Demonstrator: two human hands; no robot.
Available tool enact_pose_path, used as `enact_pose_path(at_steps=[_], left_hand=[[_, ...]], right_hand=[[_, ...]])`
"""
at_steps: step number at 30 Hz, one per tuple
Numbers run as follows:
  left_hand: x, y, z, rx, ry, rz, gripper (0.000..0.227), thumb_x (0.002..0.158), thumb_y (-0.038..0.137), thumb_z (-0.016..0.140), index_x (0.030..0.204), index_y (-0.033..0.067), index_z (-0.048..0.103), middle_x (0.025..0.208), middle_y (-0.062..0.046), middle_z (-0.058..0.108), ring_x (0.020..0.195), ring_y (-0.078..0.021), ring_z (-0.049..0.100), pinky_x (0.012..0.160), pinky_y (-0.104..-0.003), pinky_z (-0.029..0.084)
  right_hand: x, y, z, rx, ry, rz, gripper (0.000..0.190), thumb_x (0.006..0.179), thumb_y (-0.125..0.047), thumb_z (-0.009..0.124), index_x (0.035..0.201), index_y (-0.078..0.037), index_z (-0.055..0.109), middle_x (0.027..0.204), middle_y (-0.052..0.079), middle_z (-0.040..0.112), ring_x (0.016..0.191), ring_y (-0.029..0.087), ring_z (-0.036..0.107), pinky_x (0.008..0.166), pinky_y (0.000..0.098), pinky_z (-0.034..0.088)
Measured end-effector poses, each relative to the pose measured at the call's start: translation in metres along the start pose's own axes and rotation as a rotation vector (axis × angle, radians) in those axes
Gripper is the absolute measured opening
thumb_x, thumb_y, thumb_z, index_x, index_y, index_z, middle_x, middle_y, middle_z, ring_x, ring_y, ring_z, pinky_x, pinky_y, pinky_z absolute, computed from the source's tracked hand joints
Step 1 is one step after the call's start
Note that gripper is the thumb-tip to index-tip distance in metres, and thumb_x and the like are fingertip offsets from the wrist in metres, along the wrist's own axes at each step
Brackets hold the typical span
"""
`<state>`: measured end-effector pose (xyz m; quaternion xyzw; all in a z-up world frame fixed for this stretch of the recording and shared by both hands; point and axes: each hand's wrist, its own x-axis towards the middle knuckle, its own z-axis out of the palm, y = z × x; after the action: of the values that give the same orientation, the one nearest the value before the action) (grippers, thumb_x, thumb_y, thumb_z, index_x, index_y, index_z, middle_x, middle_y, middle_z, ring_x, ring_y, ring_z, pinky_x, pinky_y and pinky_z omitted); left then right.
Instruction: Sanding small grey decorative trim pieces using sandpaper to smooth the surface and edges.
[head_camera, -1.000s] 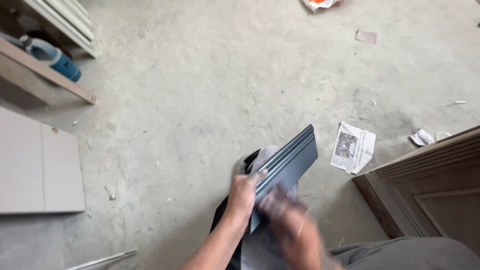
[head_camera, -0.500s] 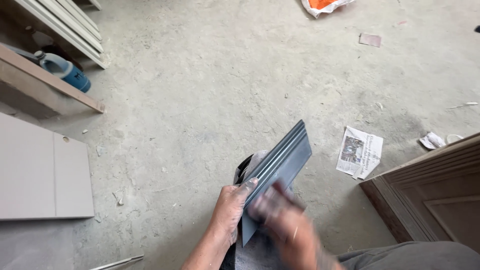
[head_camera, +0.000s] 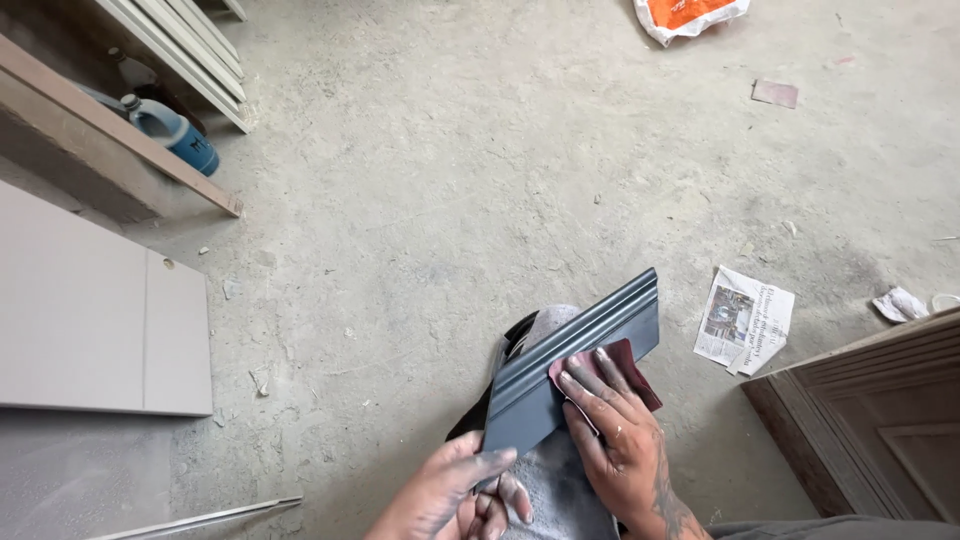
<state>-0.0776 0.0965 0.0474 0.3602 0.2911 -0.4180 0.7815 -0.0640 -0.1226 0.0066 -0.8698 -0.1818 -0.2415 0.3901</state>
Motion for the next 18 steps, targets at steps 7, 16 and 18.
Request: enact_pose_path(at_steps=[7,16,18], left_hand=[[-0.012,0.007,0.007,0.366,0.143,0.281,0.018,0.097,0.018,0.074,0.106,0.0034,0.067,0.054,-0.002,0.045,0.037,-0.0071,0.031,0.030,-0.021,0.021],[0.013,-0.016,0.000,0.395,0.200,0.311,0.016,0.095,0.010,0.078,0.090,0.0021,0.065,0.056,-0.002,0.046,0.038,-0.0081,0.035,0.031,-0.024,0.028],[0.018,-0.020,-0.003,0.430,0.219,0.389,0.034,0.097,0.009,0.079,0.073,0.0072,0.056,0.049,0.001,0.037,0.034,-0.0087,0.030,0.028,-0.027,0.026]], right_hand=[[0.016,0.006,-0.027,-0.074,0.048,-0.109,0.038,0.089,-0.015,0.077,0.127,-0.017,0.070,0.135,0.010,0.063,0.135,0.035,0.054,0.108,0.0478,0.045],[-0.021,0.106,0.005,-0.223,-0.045,-0.203,0.033,0.092,-0.006,0.072,0.125,-0.007,0.070,0.118,0.016,0.072,0.108,0.030,0.072,0.091,0.0409,0.061],[-0.034,0.132,0.003,-0.274,-0.090,-0.156,0.038,0.090,-0.005,0.072,0.128,-0.008,0.068,0.121,0.019,0.072,0.106,0.033,0.073,0.086,0.0442,0.066]])
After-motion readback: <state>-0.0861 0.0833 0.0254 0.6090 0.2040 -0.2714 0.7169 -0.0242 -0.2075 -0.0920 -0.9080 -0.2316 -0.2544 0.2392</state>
